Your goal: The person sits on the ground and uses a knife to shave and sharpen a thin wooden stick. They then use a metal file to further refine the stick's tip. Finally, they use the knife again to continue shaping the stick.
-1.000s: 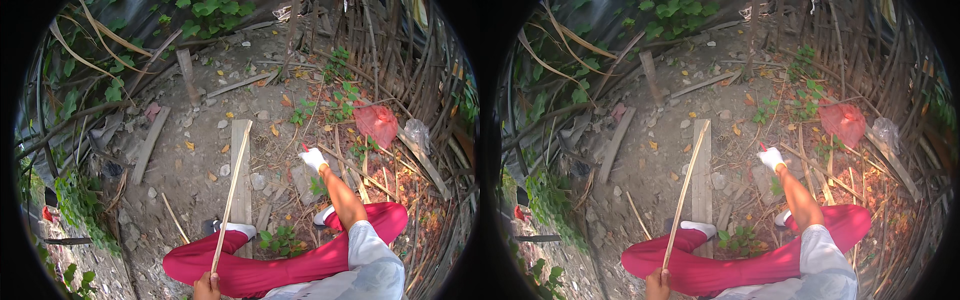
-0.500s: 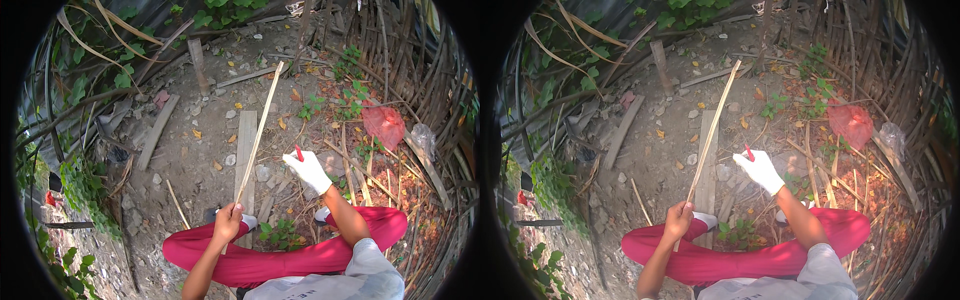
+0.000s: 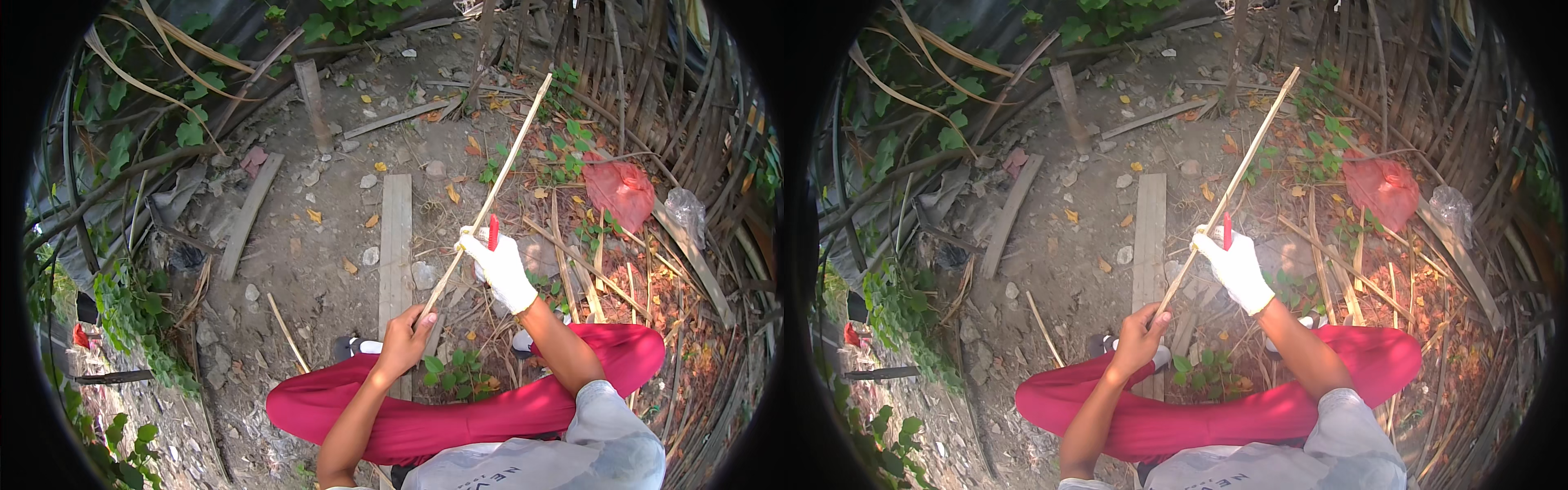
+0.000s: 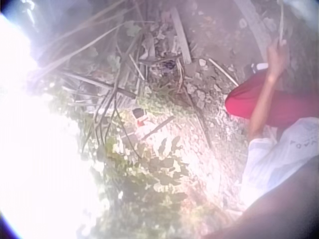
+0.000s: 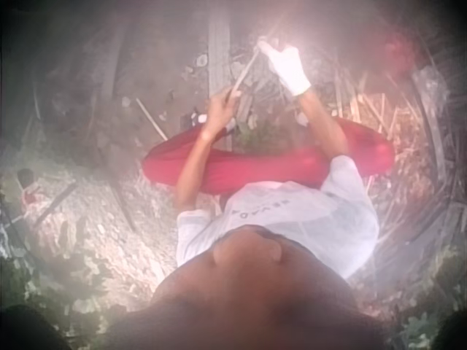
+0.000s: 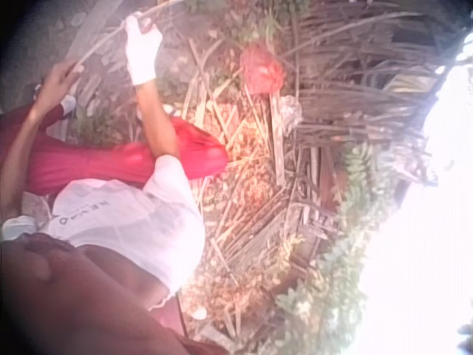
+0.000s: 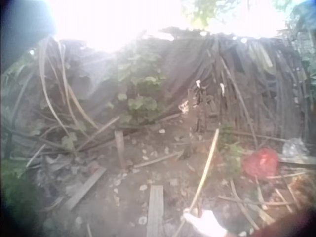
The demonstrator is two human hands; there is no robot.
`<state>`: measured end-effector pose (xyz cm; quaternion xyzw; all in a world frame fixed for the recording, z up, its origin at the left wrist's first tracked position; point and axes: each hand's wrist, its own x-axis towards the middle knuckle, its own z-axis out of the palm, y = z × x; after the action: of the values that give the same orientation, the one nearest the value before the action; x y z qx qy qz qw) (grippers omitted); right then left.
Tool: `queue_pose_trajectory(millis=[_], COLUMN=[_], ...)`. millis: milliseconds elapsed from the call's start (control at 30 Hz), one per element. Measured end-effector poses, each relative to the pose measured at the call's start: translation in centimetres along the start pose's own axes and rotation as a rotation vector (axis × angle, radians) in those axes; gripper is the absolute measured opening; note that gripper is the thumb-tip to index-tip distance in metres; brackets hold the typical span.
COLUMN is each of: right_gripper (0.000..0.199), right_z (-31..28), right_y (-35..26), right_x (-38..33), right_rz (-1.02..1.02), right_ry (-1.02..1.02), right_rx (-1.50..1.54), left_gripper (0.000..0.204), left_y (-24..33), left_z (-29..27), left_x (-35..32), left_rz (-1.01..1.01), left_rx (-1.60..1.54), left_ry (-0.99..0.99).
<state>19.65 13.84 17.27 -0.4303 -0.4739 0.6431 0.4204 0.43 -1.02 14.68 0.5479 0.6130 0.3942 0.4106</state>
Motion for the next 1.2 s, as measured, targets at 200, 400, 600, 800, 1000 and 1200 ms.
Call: queue_pose_trajectory(millis=[200, 400, 600, 800, 1000, 1200], right_gripper=[0.036, 0.035, 0.037, 0.034, 0.028, 0.021], right_z=[-0.5, -1.2, -2.0, -2.2, -3.4, -3.9], right_y=[0.0, -2.9, -2.2, -2.5, -3.0, -2.4], right_x=[0.7, -0.3, 0.1, 0.3, 0.5, 1.0], right_rz=[-0.188, -0.245, -0.364, -0.374, -0.303, -0.341], right_ry=[-0.023, 0.053, 0.224, 0.293, 0.384, 0.467], right_rx=[-0.043, -0.296, -0.303, -0.253, -0.085, 0.004], left_gripper=[0.031, 0.033, 0.041, 0.042, 0.03, 0.033], left_y=[-1.6, -4.9, -5.9, -7.2, -6.1, -3.8], left_z=[0.4, -3.9, -6.4, -5.2, -4.5, -3.3], left_x=[0.2, 0.5, 0.1, 0.8, 0.6, -0.6], left_rz=[0.254, 0.007, -0.26, -0.085, -0.053, 0.248], left_rx=[0.339, -0.135, -0.22, -0.171, -0.289, 0.172], left_ry=[0.16, 0.464, 0.675, 0.656, 0.497, 0.321])
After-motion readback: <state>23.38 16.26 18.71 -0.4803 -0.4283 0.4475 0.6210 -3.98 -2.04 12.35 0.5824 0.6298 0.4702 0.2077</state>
